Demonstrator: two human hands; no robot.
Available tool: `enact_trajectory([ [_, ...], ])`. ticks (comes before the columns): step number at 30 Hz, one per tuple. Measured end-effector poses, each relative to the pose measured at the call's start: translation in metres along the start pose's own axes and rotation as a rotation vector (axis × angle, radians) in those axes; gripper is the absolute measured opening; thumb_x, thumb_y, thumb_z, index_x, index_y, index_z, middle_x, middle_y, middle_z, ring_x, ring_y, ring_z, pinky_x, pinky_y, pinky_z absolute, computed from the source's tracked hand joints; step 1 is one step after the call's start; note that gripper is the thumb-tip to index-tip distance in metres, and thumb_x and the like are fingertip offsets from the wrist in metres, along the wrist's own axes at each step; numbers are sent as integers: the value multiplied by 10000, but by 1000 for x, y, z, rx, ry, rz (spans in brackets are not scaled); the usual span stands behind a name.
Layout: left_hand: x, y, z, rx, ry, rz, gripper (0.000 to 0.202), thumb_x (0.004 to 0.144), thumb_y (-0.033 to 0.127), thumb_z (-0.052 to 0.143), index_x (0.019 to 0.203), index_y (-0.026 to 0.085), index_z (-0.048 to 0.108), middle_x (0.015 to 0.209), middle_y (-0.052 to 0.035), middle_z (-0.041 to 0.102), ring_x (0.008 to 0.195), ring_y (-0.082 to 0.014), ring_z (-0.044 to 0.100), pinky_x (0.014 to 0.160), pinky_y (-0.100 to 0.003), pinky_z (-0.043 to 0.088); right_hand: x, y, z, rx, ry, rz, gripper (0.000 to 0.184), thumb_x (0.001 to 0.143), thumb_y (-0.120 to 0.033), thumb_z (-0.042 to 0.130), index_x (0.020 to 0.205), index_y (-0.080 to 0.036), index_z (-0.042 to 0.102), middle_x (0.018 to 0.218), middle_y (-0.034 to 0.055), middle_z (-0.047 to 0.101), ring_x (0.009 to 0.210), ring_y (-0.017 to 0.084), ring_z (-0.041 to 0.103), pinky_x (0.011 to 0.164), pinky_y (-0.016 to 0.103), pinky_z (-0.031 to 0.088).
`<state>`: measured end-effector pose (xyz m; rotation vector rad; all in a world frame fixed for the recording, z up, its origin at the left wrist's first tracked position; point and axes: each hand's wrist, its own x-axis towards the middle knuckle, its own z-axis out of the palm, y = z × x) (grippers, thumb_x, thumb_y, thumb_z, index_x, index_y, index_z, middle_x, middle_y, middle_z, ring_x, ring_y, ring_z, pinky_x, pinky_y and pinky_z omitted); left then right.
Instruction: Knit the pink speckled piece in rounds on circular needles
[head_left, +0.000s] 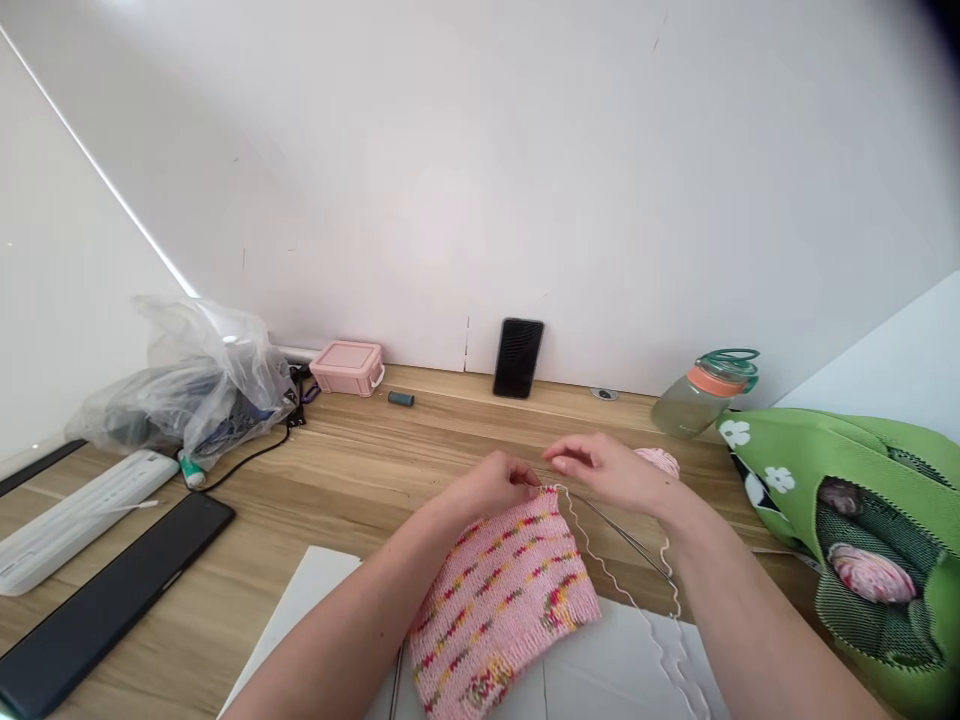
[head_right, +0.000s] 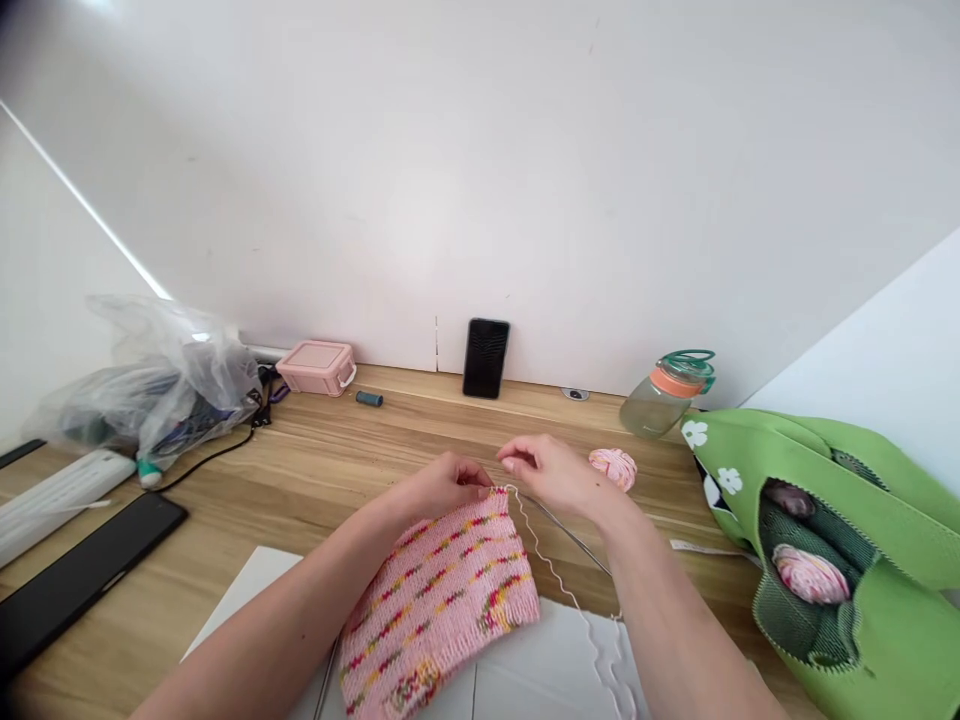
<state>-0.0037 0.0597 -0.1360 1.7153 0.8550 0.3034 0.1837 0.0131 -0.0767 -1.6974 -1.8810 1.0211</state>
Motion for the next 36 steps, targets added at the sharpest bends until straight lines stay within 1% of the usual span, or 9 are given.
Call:
enact_trajectory([
  [3,-2,4,-1,-19,-21,15,147,740,237,616,789,126,699,703,1,624,667,-129,516,633,-242,390,5,13,6,30,-183,-51,260,746,-316,655,965,-187,708,844,37,714,768,191,629,686,311,489],
  [6,-2,7,0,-34,-33,2,133,693,205,638,794,125,667,718,1,615,670,-131,521,618,-244,388,4,22,5,37,-261,-77,299,707,-211,638,999,-172,690,831,28,694,736,168,609,653,285,478],
  [10,1,7,2,-42,12,-11,250,618,118,641,866,133,609,747,13,572,670,-120,495,594,-235,379,5,28,0,30,-268,-95,345,738,-114,503,1038,-176,661,821,29,682,728,160,607,665,291,480],
  [13,2,6,3,-40,36,-6,219,609,112,641,814,149,574,710,32,525,642,-102,456,570,-221,351,6,29,-3,26,-271,-107,345,736,-81,470,1005,-186,660,835,31,685,726,160,618,677,295,490],
  [16,1,6,2,-45,27,-11,170,612,125,644,756,156,558,681,38,521,617,-93,446,559,-218,337,3,28,-4,31,-268,-113,363,748,-79,469,1039,-194,653,853,34,683,735,162,621,695,304,500],
  [20,-1,9,-1,-71,8,-47,153,611,130,641,750,153,583,684,27,557,620,-104,482,576,-230,357,-3,24,-8,30,-246,-123,361,759,-112,505,1076,-200,652,941,48,672,809,174,610,731,317,504],
  [24,-3,13,-2,-115,-7,-72,146,609,137,644,750,152,605,651,25,558,613,-118,493,581,-242,366,-8,18,-12,12,-234,-145,334,769,-167,544,1079,-220,659,995,43,669,809,168,594,716,303,493],
  [30,-5,16,-3,-202,-11,-88,143,617,157,655,740,152,582,671,21,563,628,-111,494,624,-243,383,-8,14,-12,-93,-257,-148,347,760,-175,567,1090,-232,656,925,30,645,765,160,560,663,278,445],
  [36,-3,7,-4,-279,9,-105,181,617,199,683,765,148,591,678,30,550,614,-100,470,613,-241,366,-4,14,-8,-103,-260,-148,327,780,-152,525,1071,-222,656,909,29,634,749,162,546,675,291,431],
])
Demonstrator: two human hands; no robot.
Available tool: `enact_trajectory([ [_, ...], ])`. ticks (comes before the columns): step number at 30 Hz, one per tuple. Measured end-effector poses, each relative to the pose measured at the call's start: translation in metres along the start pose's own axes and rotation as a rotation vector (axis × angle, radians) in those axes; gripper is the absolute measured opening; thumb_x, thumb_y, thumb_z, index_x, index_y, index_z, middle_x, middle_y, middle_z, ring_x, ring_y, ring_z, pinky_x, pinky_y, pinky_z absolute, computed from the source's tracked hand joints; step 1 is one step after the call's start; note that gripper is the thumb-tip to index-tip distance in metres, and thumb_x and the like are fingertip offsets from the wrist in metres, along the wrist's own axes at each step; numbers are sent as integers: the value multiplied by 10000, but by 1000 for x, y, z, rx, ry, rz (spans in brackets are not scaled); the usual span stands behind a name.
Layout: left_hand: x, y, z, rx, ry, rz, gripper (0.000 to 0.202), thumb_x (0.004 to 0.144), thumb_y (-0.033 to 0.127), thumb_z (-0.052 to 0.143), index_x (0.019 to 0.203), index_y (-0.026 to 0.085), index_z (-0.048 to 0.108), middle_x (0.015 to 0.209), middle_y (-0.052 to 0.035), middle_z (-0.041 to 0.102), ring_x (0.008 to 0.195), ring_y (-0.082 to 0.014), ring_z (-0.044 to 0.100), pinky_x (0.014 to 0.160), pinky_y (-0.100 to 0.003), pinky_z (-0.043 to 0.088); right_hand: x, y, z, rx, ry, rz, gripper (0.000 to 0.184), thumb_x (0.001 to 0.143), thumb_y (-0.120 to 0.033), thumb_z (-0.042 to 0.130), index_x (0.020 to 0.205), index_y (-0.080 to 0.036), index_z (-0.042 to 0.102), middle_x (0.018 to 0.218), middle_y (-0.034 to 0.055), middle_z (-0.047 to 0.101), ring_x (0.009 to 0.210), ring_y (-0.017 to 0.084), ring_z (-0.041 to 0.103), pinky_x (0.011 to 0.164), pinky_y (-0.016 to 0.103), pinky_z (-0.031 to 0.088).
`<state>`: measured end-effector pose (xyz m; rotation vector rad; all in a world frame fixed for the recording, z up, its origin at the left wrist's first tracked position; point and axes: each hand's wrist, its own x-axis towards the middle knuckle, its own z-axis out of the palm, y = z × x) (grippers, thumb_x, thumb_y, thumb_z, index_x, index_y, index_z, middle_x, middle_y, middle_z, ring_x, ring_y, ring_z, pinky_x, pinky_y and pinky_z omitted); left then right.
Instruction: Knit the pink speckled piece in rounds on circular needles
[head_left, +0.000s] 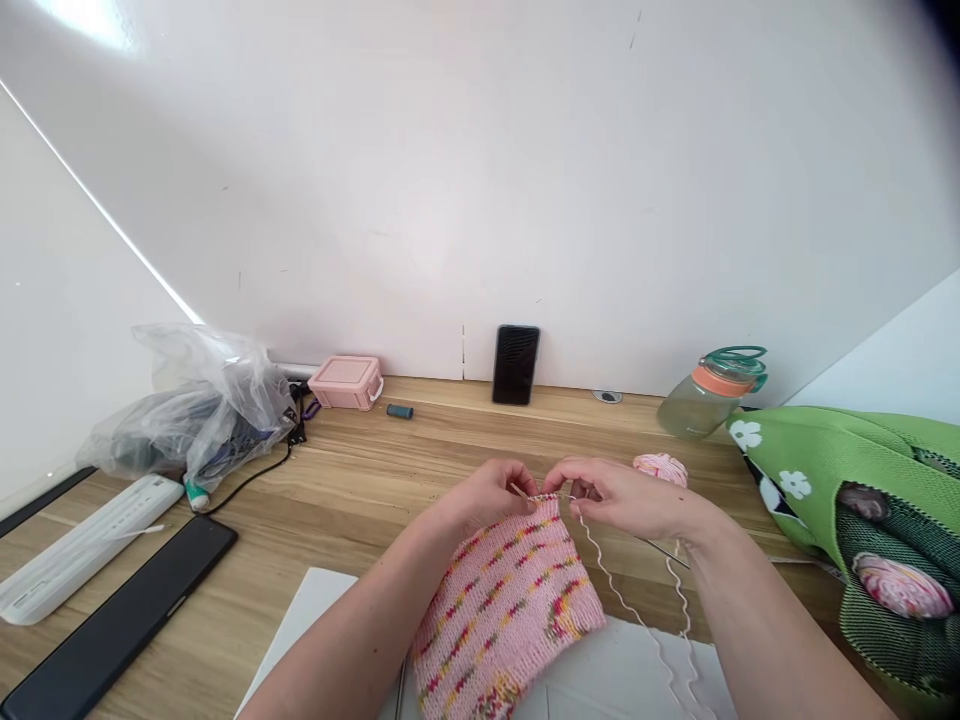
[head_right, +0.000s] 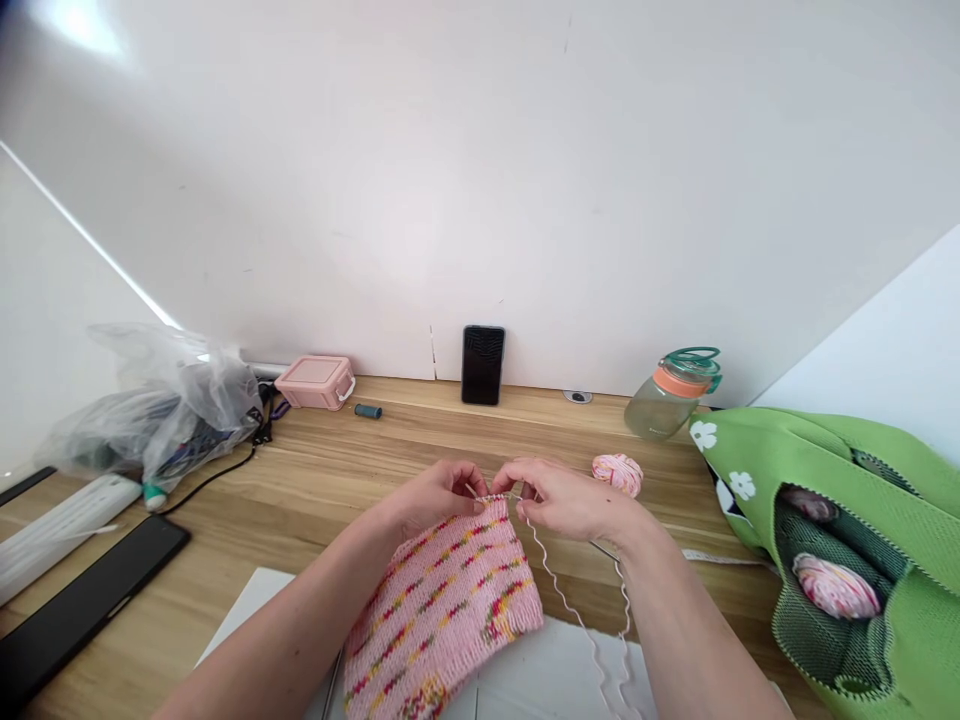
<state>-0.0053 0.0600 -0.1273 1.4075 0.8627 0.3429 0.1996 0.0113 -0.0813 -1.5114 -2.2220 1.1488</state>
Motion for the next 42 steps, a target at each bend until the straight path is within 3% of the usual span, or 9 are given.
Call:
enact_trajectory([
  [4,3,-4,-2,-61,14,-5,206,604,203,690,775,147,589,679,37,535,619,-93,454,606,-238,345,4,1,2,27,-2,11,311,797,-163,511,1070,-208,651,891,32,634,718,156,541,664,291,431],
  [13,2,-3,-1,-127,24,-9,213,584,216,707,744,147,586,652,43,527,601,-86,440,593,-240,329,9,0,4,86,31,38,253,826,-375,582,986,-191,650,1006,66,643,854,189,590,736,308,470],
  [26,1,1,0,-156,21,-23,172,583,155,690,711,145,576,615,52,530,580,-80,436,576,-234,308,12,-1,11,-4,113,25,117,814,-237,544,862,-190,640,932,53,655,810,178,590,739,316,465],
  [35,1,1,0,-152,25,-34,143,610,127,675,718,150,584,616,56,538,569,-76,438,573,-228,314,6,-2,3,26,51,12,196,842,-272,525,990,-200,631,1057,64,657,916,193,612,802,328,489],
  [39,0,1,0,-148,23,-32,139,610,121,670,715,149,584,621,53,541,573,-79,443,573,-228,317,8,-2,6,3,71,16,194,835,-330,567,960,-197,634,1028,72,659,907,204,600,798,338,486],
  [42,0,1,0,-147,23,-26,135,612,121,669,708,148,579,616,54,533,572,-76,436,571,-227,312,10,-2,10,-19,86,18,154,836,-288,552,928,-197,634,988,63,664,874,196,599,780,330,480],
])
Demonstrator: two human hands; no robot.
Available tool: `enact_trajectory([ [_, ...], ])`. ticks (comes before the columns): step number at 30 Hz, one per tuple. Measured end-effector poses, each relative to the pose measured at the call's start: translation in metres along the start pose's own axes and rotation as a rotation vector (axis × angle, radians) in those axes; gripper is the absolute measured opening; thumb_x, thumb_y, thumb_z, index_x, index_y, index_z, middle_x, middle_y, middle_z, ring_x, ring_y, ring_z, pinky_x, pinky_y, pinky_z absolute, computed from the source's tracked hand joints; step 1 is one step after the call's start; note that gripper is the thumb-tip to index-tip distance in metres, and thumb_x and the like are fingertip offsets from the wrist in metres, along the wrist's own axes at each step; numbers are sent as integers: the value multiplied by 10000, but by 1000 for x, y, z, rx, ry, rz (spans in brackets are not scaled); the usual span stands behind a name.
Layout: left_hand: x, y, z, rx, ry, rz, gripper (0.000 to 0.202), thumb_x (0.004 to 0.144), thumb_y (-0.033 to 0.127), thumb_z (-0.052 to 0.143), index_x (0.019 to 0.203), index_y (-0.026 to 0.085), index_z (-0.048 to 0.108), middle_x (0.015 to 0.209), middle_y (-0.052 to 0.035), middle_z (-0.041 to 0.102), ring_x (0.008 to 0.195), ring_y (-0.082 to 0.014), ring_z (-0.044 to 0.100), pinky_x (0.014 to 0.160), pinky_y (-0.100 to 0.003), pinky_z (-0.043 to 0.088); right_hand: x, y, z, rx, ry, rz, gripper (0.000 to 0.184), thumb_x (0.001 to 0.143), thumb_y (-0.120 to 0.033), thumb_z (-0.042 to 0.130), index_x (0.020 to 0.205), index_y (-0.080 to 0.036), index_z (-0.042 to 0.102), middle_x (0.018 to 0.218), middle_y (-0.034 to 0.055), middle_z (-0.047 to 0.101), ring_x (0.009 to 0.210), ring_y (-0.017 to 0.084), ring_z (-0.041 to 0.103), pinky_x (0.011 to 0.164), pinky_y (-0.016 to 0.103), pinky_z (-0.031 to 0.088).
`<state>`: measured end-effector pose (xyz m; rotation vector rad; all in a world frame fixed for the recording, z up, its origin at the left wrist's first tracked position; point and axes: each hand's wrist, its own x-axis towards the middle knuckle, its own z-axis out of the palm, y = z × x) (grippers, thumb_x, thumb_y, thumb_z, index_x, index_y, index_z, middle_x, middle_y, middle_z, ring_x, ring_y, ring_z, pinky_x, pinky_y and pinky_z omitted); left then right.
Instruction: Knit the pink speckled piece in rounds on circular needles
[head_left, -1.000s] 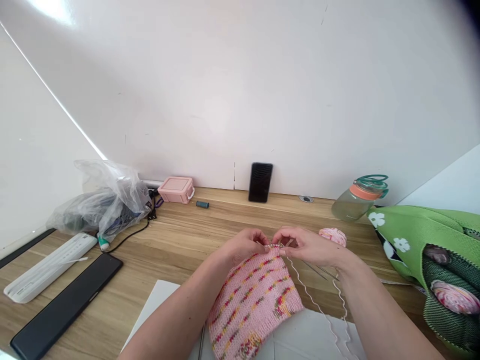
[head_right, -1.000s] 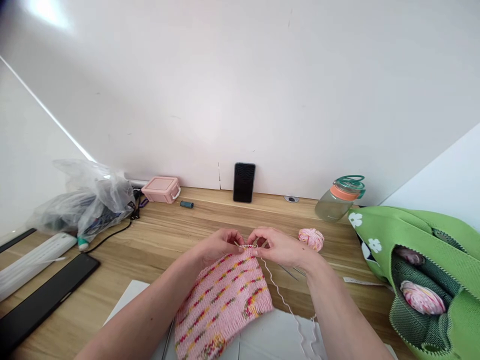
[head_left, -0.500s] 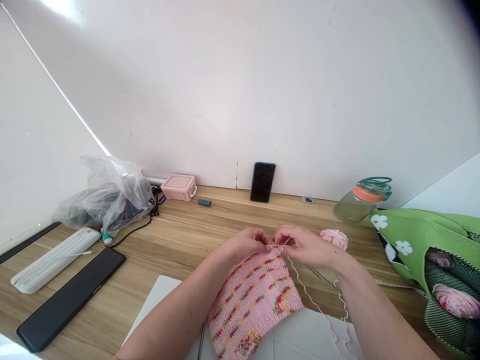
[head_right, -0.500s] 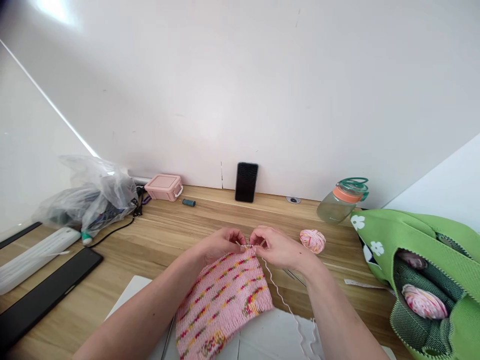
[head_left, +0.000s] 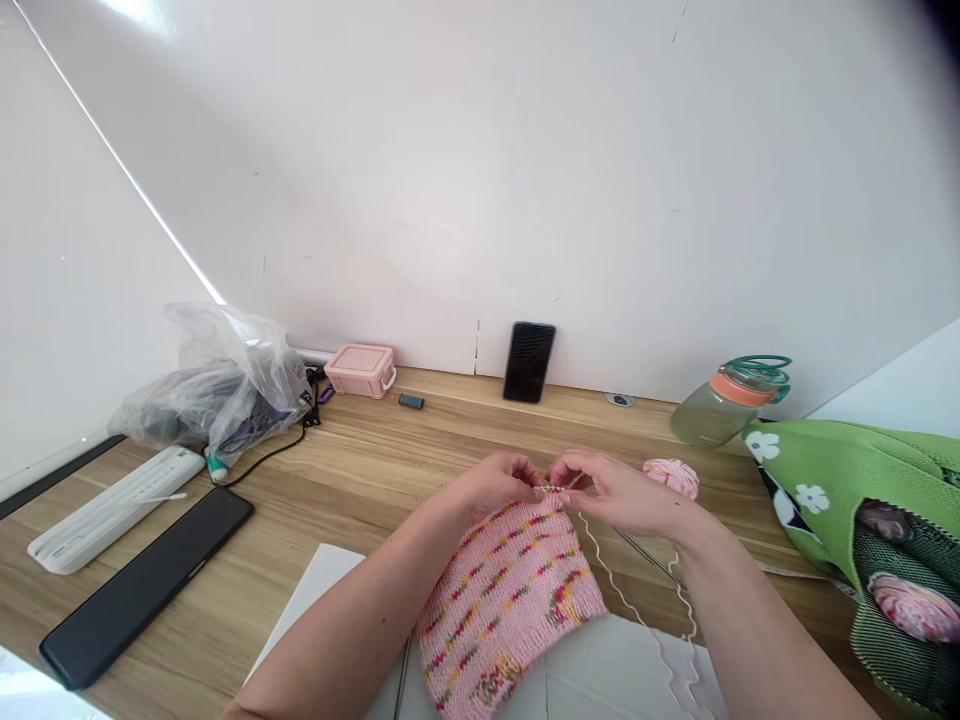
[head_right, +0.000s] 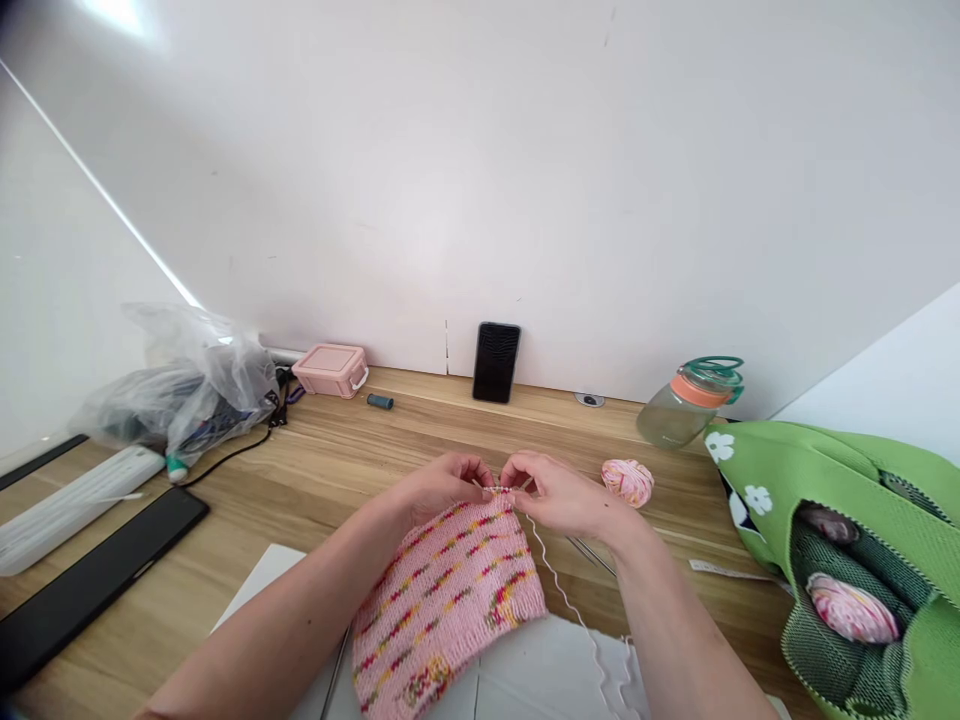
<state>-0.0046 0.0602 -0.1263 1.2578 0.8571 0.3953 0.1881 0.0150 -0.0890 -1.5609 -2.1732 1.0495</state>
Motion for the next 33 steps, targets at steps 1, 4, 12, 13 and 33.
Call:
enact_trajectory([
  [1,0,0,0,0,-1,2,136,612,122,671,708,148,578,617,54,533,571,-76,436,571,-228,312,1,0,1,-7,4,1,141,833,-270,548,919,-197,633,974,59,666,864,193,598,776,327,477],
  [4,1,-2,0,0,-6,7,144,611,128,678,710,147,575,622,51,539,569,-76,438,573,-229,315,2,1,2,-28,12,7,125,819,-228,541,901,-197,631,942,52,670,846,189,594,769,323,469],
  [12,3,-4,-2,13,-24,19,145,622,143,679,713,152,567,631,49,534,573,-77,438,578,-226,327,1,-2,3,-42,10,10,130,820,-241,542,904,-198,631,943,51,673,855,188,597,761,309,462],
  [13,3,-4,-2,17,-30,21,145,623,145,680,713,152,566,635,47,535,578,-78,442,582,-226,332,1,-3,3,-41,10,10,131,826,-250,539,906,-200,629,945,51,674,859,190,597,757,309,460],
  [33,0,2,-10,421,-19,-26,179,612,197,687,783,155,649,682,20,589,650,-128,496,604,-246,368,6,-11,9,-103,5,31,116,809,-238,522,836,-198,627,890,45,688,819,191,611,715,307,443],
])
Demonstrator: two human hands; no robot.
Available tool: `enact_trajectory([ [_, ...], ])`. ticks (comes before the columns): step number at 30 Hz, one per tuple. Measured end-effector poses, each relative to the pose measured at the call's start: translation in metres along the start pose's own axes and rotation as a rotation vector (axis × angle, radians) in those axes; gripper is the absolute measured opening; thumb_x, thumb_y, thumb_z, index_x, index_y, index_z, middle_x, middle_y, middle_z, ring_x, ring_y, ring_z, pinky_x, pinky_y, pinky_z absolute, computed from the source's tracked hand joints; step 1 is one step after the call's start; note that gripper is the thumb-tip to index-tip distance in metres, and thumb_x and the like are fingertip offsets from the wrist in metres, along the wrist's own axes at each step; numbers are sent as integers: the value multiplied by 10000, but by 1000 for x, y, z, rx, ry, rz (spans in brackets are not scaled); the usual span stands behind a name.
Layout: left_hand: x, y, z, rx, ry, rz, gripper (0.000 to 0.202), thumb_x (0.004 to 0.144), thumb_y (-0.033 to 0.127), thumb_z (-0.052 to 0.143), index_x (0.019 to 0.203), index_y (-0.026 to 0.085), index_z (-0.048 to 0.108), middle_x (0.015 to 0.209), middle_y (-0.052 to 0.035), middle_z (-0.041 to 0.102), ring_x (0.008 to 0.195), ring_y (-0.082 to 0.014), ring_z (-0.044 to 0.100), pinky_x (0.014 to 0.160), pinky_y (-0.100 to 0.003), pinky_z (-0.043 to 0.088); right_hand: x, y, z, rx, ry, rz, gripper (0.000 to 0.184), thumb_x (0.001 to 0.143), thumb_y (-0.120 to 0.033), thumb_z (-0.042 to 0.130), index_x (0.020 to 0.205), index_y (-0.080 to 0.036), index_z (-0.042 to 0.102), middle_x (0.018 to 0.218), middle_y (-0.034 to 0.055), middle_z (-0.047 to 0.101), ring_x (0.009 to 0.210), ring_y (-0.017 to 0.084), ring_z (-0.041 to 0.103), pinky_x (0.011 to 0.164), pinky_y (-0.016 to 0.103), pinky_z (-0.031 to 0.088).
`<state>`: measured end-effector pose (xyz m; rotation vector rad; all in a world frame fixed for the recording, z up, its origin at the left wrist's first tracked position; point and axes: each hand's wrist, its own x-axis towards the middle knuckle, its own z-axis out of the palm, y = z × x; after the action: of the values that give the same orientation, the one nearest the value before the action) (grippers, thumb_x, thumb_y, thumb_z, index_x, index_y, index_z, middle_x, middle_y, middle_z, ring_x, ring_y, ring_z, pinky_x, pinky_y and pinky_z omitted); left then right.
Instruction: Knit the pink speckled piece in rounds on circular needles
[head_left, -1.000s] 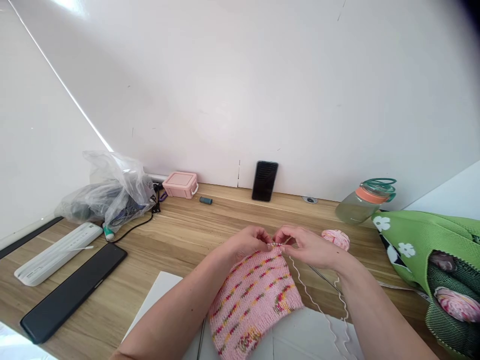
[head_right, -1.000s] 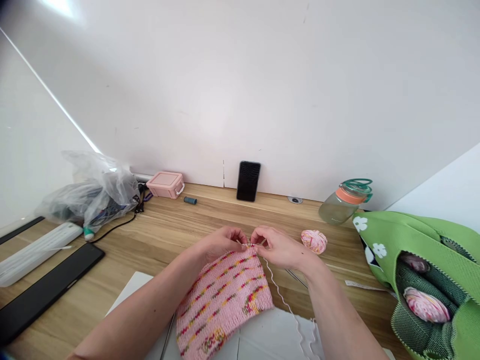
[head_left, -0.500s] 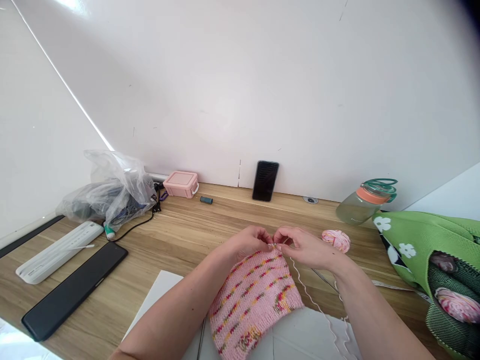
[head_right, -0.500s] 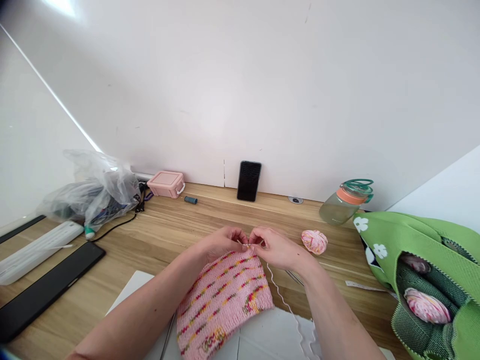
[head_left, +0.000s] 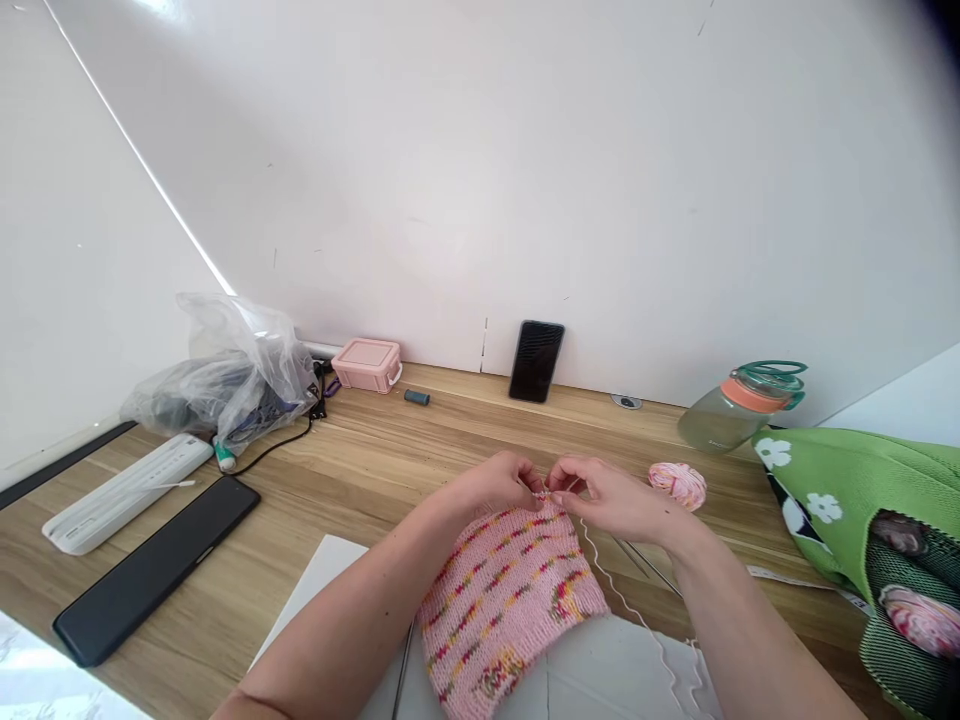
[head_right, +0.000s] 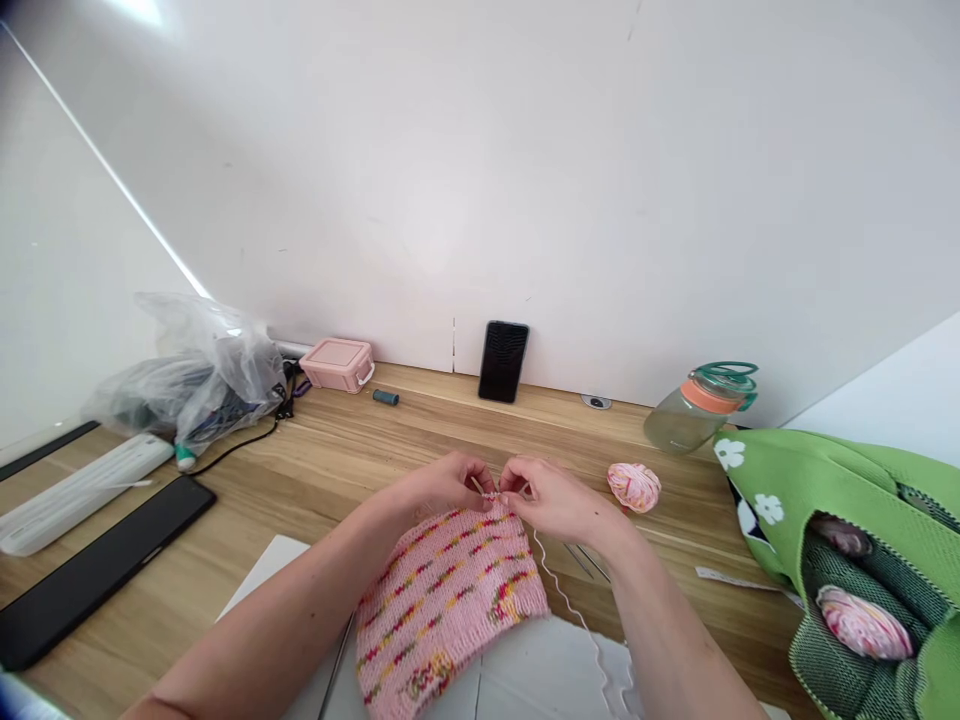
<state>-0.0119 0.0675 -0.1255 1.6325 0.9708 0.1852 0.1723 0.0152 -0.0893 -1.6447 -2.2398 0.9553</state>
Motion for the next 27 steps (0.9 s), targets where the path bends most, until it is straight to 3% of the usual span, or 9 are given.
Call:
enact_trajectory([
  [19,2,-3,-1,107,-51,36,158,604,150,698,756,156,658,690,13,623,695,-148,557,621,-236,419,2,-5,10,-89,-3,5,114,789,-226,517,806,-197,626,836,42,676,774,189,581,641,293,391],
  [27,-7,3,-11,261,-55,-3,222,571,159,701,791,171,671,713,3,631,680,-154,564,583,-230,405,3,-3,9,-111,3,4,113,801,-236,515,791,-196,620,842,47,672,780,191,577,656,301,395],
])
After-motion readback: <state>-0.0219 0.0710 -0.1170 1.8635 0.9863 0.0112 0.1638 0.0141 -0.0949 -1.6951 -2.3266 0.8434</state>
